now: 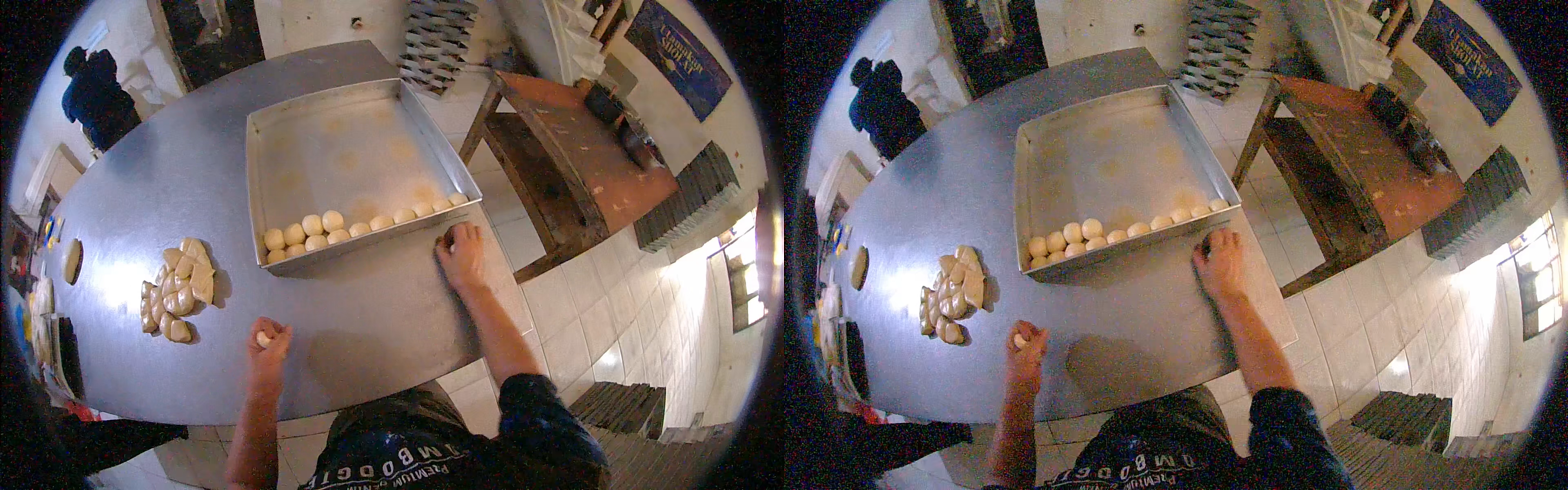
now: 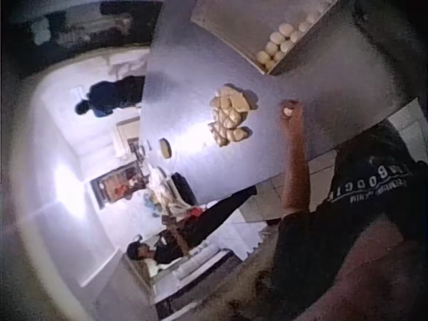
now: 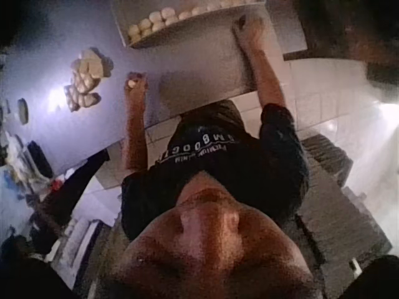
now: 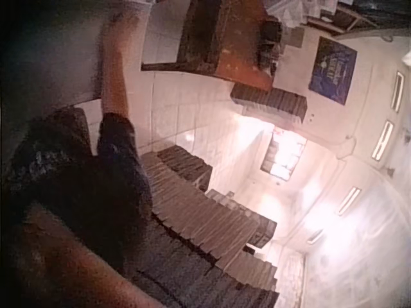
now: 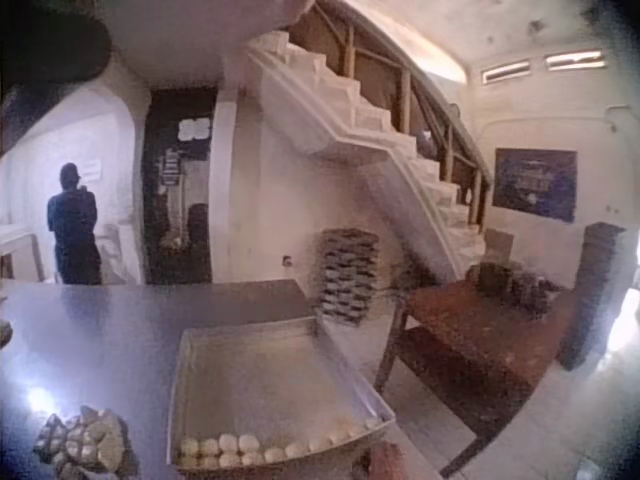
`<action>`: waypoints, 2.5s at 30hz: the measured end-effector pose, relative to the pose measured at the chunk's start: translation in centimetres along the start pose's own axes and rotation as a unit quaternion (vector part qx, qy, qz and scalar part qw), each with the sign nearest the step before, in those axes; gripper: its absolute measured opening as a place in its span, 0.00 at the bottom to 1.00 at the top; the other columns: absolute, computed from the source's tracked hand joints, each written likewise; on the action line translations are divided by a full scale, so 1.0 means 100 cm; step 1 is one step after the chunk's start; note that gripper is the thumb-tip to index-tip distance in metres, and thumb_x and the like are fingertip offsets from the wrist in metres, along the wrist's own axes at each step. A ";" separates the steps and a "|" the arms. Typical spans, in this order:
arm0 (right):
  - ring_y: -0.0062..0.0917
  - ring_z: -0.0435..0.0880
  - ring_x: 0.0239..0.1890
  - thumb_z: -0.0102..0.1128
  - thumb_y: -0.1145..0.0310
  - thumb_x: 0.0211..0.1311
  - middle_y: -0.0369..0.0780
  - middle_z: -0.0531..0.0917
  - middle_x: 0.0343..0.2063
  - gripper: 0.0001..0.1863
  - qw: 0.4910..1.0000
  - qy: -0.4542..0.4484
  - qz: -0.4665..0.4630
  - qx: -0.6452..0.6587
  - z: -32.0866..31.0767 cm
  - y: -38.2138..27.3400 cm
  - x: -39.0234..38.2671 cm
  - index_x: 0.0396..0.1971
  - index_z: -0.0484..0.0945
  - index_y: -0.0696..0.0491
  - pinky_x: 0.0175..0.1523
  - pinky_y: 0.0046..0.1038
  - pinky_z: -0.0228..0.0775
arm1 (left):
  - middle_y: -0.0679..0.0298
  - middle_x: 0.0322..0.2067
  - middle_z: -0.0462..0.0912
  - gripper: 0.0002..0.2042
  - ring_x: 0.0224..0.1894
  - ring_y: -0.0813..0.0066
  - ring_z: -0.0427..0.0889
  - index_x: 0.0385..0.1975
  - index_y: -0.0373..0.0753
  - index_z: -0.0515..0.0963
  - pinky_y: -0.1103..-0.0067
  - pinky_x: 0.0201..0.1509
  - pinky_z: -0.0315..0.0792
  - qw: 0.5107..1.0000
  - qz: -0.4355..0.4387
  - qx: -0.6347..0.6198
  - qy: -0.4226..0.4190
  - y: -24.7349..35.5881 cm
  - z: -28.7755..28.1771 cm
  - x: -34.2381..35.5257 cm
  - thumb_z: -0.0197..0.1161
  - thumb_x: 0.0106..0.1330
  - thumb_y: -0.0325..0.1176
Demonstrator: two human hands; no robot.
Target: The person prepares bread dough by handling a large mass on a table, walking to a shelf to retrieve a bowl of filling, and kemudian portioning and rolling individual pieces of dough into balls and placing them in rows on a metal tray.
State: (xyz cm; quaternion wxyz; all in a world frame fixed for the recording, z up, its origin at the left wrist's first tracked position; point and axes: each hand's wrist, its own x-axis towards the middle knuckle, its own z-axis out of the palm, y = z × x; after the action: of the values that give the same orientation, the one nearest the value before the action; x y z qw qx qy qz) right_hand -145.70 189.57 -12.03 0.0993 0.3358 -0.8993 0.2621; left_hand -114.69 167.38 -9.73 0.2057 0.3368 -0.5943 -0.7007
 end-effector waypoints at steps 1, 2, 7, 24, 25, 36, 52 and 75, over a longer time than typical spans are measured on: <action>0.42 0.69 0.40 0.61 0.66 0.46 0.46 0.73 0.34 0.13 1.000 -0.002 0.014 0.011 0.004 -0.016 0.010 0.30 0.70 0.56 0.47 0.43 0.61 | 0.73 0.28 0.67 0.11 0.27 0.85 0.65 0.25 0.45 0.63 0.83 0.30 0.60 1.000 -0.009 0.019 0.000 -0.005 0.001 0.002 0.61 0.59 0.26; 0.42 0.71 0.42 0.61 0.67 0.46 0.46 0.74 0.34 0.13 0.998 -0.006 -0.057 0.005 -0.006 -0.030 -0.012 0.29 0.71 0.57 0.49 0.41 0.62 | 0.73 0.28 0.67 0.11 0.28 0.84 0.65 0.26 0.45 0.63 0.83 0.30 0.61 1.000 -0.013 0.007 0.010 -0.006 -0.002 -0.002 0.61 0.58 0.26; 0.35 0.76 0.41 0.60 0.69 0.49 0.44 0.77 0.34 0.09 0.994 -0.107 -0.012 0.018 -0.056 -0.003 -0.034 0.30 0.75 0.57 0.48 0.32 0.68 | 0.74 0.29 0.68 0.11 0.30 0.85 0.67 0.32 0.45 0.65 0.84 0.33 0.62 0.996 -0.002 -0.014 0.088 0.014 -0.035 -0.017 0.62 0.58 0.27; 0.36 0.73 0.51 0.51 0.71 0.62 0.47 0.73 0.51 0.16 0.888 -0.157 -0.336 0.274 0.007 -0.213 -0.052 0.49 0.72 0.56 0.53 0.34 0.69 | 0.60 0.46 0.75 0.22 0.49 0.69 0.74 0.52 0.36 0.69 0.70 0.56 0.66 0.941 -0.117 -0.264 -0.177 0.044 -0.001 -0.026 0.42 0.71 0.48; 0.36 0.72 0.53 0.52 0.72 0.61 0.47 0.73 0.51 0.16 0.888 -0.221 -0.231 0.330 0.005 -0.201 -0.070 0.49 0.72 0.57 0.53 0.33 0.69 | 0.60 0.47 0.75 0.22 0.49 0.70 0.73 0.53 0.36 0.69 0.71 0.56 0.66 0.950 -0.131 -0.183 -0.215 0.049 -0.006 -0.032 0.43 0.71 0.47; 0.42 0.75 0.47 0.54 0.80 0.54 0.48 0.77 0.42 0.15 0.991 0.004 -0.102 0.086 -0.002 -0.071 -0.017 0.43 0.75 0.56 0.52 0.34 0.67 | 0.50 0.37 0.73 0.15 0.42 0.57 0.71 0.42 0.30 0.73 0.67 0.42 0.68 0.751 0.101 0.458 0.464 -0.020 -0.209 -0.006 0.56 0.64 0.37; 0.45 0.68 0.45 0.62 0.63 0.48 0.49 0.73 0.40 0.15 0.987 -0.101 -0.119 -0.028 -0.009 -0.029 -0.082 0.34 0.73 0.55 0.51 0.47 0.57 | 0.43 0.41 0.75 0.19 0.44 0.50 0.74 0.46 0.30 0.70 0.62 0.51 0.68 0.786 0.139 0.434 0.419 -0.041 -0.227 0.054 0.58 0.62 0.39; 0.31 0.77 0.38 0.59 0.73 0.49 0.44 0.77 0.37 0.15 0.953 -0.040 0.111 0.277 -0.058 -0.035 0.028 0.40 0.73 0.56 0.45 0.27 0.69 | 0.61 0.42 0.74 0.15 0.46 0.71 0.74 0.46 0.39 0.68 0.74 0.49 0.71 0.972 0.017 -0.218 0.089 0.027 -0.057 -0.022 0.58 0.60 0.24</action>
State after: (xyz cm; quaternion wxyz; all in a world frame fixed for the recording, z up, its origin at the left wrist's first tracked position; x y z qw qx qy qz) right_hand -145.46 188.92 -4.75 -0.0636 0.2583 -0.8261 0.4969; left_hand -109.42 164.42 -6.99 0.3378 0.3346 -0.4126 -0.7770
